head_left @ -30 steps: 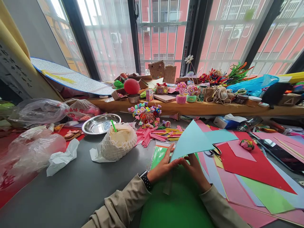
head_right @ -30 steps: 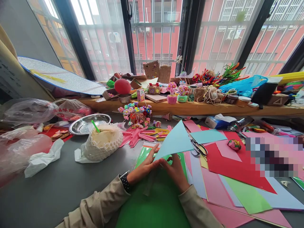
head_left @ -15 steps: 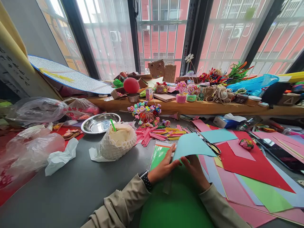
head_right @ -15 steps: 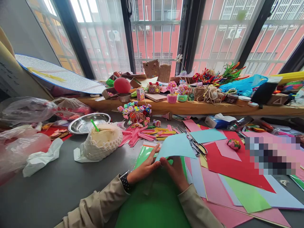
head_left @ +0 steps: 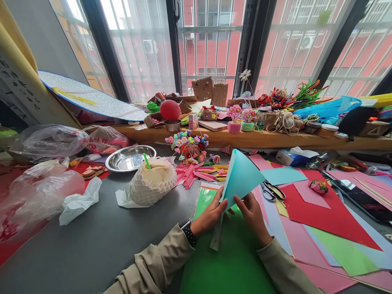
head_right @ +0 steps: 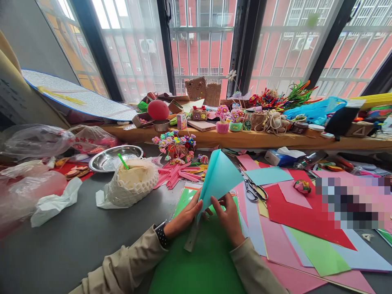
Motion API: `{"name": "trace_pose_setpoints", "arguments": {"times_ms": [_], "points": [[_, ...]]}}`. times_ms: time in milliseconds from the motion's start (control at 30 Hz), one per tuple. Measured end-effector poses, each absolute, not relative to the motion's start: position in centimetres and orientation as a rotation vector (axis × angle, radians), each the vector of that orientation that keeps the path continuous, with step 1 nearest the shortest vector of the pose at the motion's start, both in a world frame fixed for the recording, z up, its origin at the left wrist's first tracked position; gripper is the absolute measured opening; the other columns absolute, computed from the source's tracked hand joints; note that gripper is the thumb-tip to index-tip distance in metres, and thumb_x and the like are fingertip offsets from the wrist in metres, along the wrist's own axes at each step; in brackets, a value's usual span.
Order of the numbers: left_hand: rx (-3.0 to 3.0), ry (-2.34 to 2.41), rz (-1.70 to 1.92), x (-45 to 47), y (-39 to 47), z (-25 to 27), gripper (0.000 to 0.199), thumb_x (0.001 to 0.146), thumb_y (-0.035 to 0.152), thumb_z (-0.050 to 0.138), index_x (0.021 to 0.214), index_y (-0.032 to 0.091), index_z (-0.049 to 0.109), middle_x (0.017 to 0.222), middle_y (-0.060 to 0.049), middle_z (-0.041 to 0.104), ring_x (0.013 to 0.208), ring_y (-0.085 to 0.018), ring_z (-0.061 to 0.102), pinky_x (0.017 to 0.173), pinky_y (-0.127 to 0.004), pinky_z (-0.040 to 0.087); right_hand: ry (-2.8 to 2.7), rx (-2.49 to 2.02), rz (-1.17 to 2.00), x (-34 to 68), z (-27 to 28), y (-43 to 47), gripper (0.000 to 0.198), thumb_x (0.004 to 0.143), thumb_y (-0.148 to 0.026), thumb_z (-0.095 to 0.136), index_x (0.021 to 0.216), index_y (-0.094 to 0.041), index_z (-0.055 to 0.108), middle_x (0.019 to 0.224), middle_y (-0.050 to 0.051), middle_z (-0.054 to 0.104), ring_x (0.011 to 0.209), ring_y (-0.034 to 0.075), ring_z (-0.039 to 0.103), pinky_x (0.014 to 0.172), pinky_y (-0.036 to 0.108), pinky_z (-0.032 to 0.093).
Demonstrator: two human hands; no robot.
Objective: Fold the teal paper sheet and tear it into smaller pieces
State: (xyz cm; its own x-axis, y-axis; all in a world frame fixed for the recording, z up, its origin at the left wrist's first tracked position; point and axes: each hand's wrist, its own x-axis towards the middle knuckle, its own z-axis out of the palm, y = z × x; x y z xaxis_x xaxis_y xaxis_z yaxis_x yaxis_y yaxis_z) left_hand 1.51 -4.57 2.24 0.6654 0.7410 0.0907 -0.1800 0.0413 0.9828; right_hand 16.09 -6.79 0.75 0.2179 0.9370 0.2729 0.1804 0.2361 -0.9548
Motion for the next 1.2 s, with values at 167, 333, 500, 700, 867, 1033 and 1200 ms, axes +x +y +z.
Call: {"name": "trace_pose_setpoints", "arguments": {"times_ms": [167,333,500,700,867,1033,1200], "points": [[1.090,0.562,0.948,1.4,-4.2,2.5,0.051,0.079,0.040,0.044,0.125,0.020,0.034,0.120,-0.008,0.048,0.100,-0.024,0.051,0.083,-0.036,0.041,-1.165,-1.274,0.772,16.6,0.6,-6.6,0.024,0.070,-0.042,0.054,0.072,-0.018,0.052,0.072,0.002,0.054,0.065,0.015,0.050,0.058,0.027,0.041],[0.911,0.644,1.185,1.4,-3.5,1.8,0.049,0.073,0.031,0.053,0.117,0.012,0.044,0.111,-0.009,0.055,0.103,-0.026,0.049,0.088,-0.038,0.038,-1.114,-1.331,0.769,16.6,0.6,-6.4,0.029,0.063,-0.045,0.059,0.056,-0.019,0.048,0.055,-0.003,0.047,0.053,0.013,0.045,0.051,0.026,0.036],[0.852,0.814,1.244,1.3,-3.1,1.5,0.045,0.069,0.033,0.058,0.109,0.014,0.049,0.106,-0.007,0.058,0.099,-0.024,0.052,0.088,-0.039,0.039,-1.061,-1.363,0.844,16.7,0.7,-6.2,0.031,0.059,-0.044,0.063,0.050,-0.018,0.048,0.050,-0.002,0.048,0.053,0.015,0.049,0.052,0.027,0.036],[0.888,0.831,1.247,1.2,-2.6,1.7,0.038,0.066,0.039,0.059,0.094,0.013,0.056,0.102,-0.008,0.061,0.095,-0.023,0.055,0.083,-0.036,0.043,-0.962,-1.302,1.052,16.5,0.4,-6.1,0.031,0.058,-0.044,0.064,0.051,-0.018,0.047,0.050,-0.003,0.048,0.059,0.017,0.057,0.059,0.030,0.045],[1.010,0.780,1.202,0.4,-1.7,2.4,0.040,0.067,0.040,0.059,0.096,0.012,0.057,0.104,-0.009,0.060,0.097,-0.023,0.053,0.083,-0.034,0.042,-0.899,-1.213,1.239,17.1,0.8,-5.9,0.031,0.054,-0.038,0.069,0.047,-0.017,0.047,0.052,-0.003,0.051,0.060,0.015,0.057,0.065,0.034,0.050],[1.163,0.777,1.037,-1.2,-0.8,3.6,0.038,0.066,0.035,0.061,0.097,0.013,0.059,0.103,-0.008,0.060,0.091,-0.024,0.056,0.081,-0.037,0.042,-0.801,-1.142,1.282,20.0,2.0,-5.7,0.023,0.054,-0.035,0.069,0.055,-0.020,0.051,0.059,-0.002,0.058,0.062,0.015,0.058,0.068,0.034,0.051],[1.253,0.831,0.964,-2.1,-0.3,4.1,0.036,0.064,0.032,0.063,0.096,0.015,0.061,0.100,-0.007,0.062,0.089,-0.023,0.056,0.080,-0.035,0.042,-0.826,-1.054,1.299,23.0,2.9,-5.6,0.024,0.066,-0.036,0.058,0.085,-0.022,0.058,0.088,0.003,0.065,0.082,0.020,0.059,0.066,0.033,0.050]]}}
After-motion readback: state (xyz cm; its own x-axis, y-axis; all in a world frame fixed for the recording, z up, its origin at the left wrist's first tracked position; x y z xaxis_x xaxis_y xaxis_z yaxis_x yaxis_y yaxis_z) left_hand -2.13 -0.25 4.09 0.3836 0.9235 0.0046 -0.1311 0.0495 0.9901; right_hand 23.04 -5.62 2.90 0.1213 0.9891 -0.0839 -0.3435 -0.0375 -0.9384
